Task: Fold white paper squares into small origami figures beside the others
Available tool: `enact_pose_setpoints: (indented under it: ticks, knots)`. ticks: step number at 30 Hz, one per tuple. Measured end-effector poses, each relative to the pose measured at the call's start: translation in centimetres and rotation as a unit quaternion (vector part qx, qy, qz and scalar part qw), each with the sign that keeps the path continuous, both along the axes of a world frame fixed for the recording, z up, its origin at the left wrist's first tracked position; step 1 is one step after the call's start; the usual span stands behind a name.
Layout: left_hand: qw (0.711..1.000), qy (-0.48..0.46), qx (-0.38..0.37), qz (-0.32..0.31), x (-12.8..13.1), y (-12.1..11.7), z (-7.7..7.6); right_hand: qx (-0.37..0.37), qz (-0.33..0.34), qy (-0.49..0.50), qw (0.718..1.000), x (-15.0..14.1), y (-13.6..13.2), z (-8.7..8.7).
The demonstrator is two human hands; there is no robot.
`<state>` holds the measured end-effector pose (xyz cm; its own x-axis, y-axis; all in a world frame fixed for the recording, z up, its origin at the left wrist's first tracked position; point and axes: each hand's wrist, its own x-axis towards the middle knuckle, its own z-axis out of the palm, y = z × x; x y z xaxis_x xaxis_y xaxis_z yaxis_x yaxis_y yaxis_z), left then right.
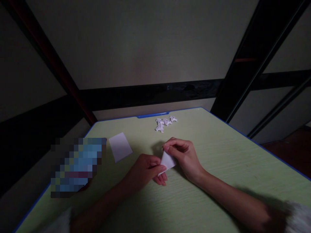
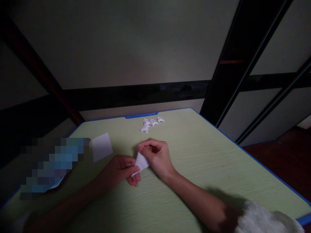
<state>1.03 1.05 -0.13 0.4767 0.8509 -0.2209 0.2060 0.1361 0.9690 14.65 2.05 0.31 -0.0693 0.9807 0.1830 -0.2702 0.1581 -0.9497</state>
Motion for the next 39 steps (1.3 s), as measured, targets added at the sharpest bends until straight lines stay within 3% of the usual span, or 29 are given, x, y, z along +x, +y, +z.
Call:
enact_pose_setpoints:
  ticks: [12, 23, 39]
  knots:
    - [1.0, 0.01, 0.006, 0.019, 0.33, -0.21, 0.24, 0.019, -0.009, -0.033, 0.999, 0.14, 0.15, -0.23]
    - [0.998, -0.024, 0.01, 0.05, 0.6, 0.0, 0.2, -0.059, 0.016, -0.003, 0.998, -0.7, 0.18, -0.33]
    - [0.994, 0.03, 0.055, 0.089, 0.7, -0.35, 0.34, -0.134, 0.041, 0.023, 0.99, -0.75, 0.3, 0.01]
